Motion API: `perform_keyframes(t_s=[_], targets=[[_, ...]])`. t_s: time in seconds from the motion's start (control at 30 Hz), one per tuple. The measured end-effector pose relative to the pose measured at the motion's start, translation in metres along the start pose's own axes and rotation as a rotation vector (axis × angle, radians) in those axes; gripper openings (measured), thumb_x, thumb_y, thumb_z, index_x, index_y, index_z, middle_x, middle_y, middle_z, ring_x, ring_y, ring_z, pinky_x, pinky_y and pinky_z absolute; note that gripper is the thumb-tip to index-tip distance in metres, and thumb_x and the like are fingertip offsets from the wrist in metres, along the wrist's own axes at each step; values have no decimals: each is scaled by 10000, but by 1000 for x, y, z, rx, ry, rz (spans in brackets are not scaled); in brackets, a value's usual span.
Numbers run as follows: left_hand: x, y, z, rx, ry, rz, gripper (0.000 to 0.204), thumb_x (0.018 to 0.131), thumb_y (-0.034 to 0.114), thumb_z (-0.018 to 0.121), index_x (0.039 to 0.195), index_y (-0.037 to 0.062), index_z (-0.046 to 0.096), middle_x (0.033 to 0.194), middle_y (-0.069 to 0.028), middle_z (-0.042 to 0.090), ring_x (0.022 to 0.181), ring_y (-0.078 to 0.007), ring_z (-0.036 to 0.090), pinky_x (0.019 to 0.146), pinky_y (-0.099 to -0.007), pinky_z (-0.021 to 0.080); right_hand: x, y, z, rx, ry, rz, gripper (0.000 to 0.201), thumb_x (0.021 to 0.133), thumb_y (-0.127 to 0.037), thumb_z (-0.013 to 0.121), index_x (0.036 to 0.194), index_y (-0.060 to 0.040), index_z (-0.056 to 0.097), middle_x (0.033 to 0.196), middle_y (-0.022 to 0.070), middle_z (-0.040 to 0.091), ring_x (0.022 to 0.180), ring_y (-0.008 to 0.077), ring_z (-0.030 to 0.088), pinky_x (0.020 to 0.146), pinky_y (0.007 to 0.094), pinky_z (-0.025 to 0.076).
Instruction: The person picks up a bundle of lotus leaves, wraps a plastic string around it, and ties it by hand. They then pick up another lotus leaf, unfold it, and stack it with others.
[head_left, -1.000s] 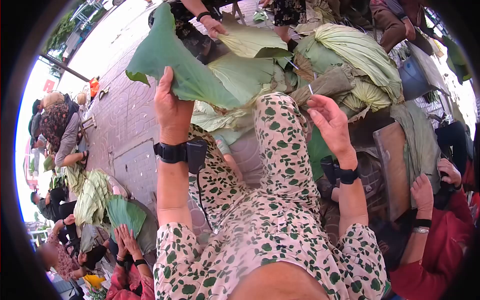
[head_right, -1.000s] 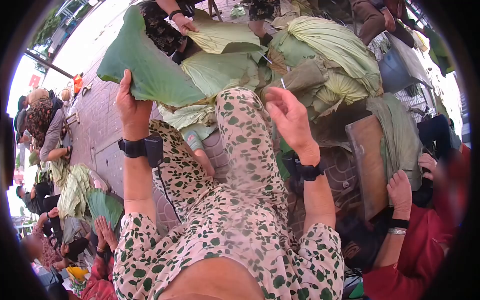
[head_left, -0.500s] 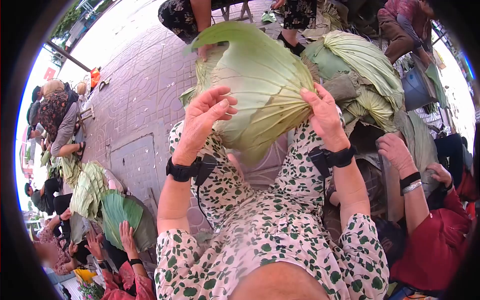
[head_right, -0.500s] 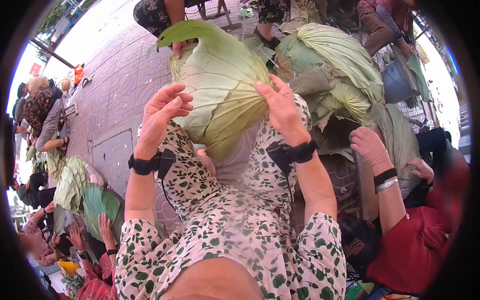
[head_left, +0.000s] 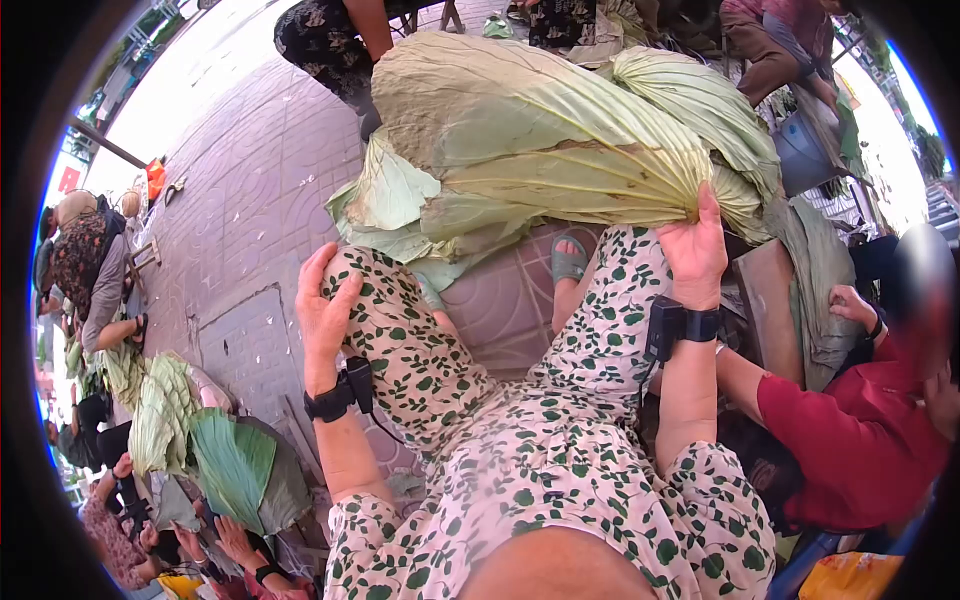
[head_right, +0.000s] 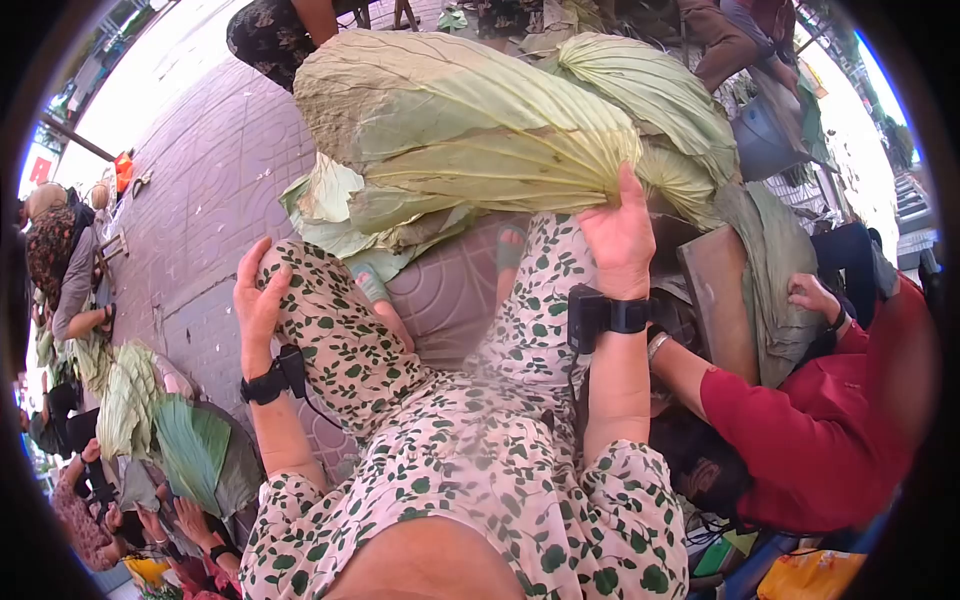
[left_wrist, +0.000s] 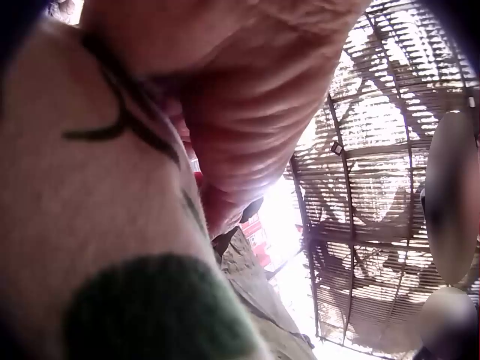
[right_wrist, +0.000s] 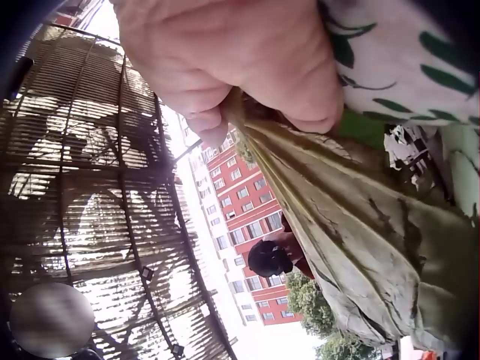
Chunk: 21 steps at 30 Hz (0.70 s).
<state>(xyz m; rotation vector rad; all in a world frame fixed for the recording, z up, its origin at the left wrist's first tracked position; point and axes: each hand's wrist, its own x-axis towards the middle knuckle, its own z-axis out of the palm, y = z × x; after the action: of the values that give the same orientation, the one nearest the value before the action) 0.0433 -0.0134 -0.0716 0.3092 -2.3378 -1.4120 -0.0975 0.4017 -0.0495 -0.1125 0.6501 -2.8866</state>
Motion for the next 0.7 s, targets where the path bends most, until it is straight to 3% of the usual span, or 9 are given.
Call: perform_keyframes(t_s=[0.07, 0.17, 0.43, 0.6, 0.7], targets=[[-2, 2, 1, -10, 11, -52, 460, 785, 139, 656, 1195, -11, 511, 1166, -94, 515, 1051, -177, 502, 908, -287, 400, -5, 8, 5, -18, -71, 39, 463, 892, -176, 536, 1293, 5, 393, 1309, 174, 450, 1208, 322, 433, 996, 518, 358], [-2, 3, 3, -5, 16, -96, 470, 790, 147, 656, 1209, -5, 505, 1173, -93, 512, 1053, -183, 502, 903, -289, 405, -7, 24, 12, -185, -84, -57, 451, 883, -183, 560, 1271, -3, 416, 1265, 133, 491, 1164, 272, 477, 978, 454, 387], [-11, 10, 6, 112, 30, 29, 507, 819, 203, 649, 1246, -5, 473, 1259, -136, 462, 1163, -233, 441, 979, -327, 338, 4, 62, 30, -151, -204, -4, 420, 877, -168, 580, 1233, 0, 433, 1179, 101, 537, 1078, 201, 526, 942, 364, 424], [-29, 18, 5, 336, 32, 75, 653, 824, 270, 633, 1339, -5, 339, 1363, -197, 346, 1275, -315, 311, 1054, -380, 234, 12, 68, 30, -163, -204, 85, 448, 873, -156, 589, 1256, -3, 412, 1214, 94, 519, 1100, 197, 510, 961, 363, 408], [-43, 22, 6, 417, 60, 78, 680, 824, 274, 632, 1352, -6, 308, 1386, -202, 305, 1295, -323, 280, 1061, -382, 219, 8, 68, 35, -153, -203, 91, 407, 888, -140, 564, 1242, -2, 416, 1187, 86, 530, 1084, 178, 519, 948, 339, 416]])
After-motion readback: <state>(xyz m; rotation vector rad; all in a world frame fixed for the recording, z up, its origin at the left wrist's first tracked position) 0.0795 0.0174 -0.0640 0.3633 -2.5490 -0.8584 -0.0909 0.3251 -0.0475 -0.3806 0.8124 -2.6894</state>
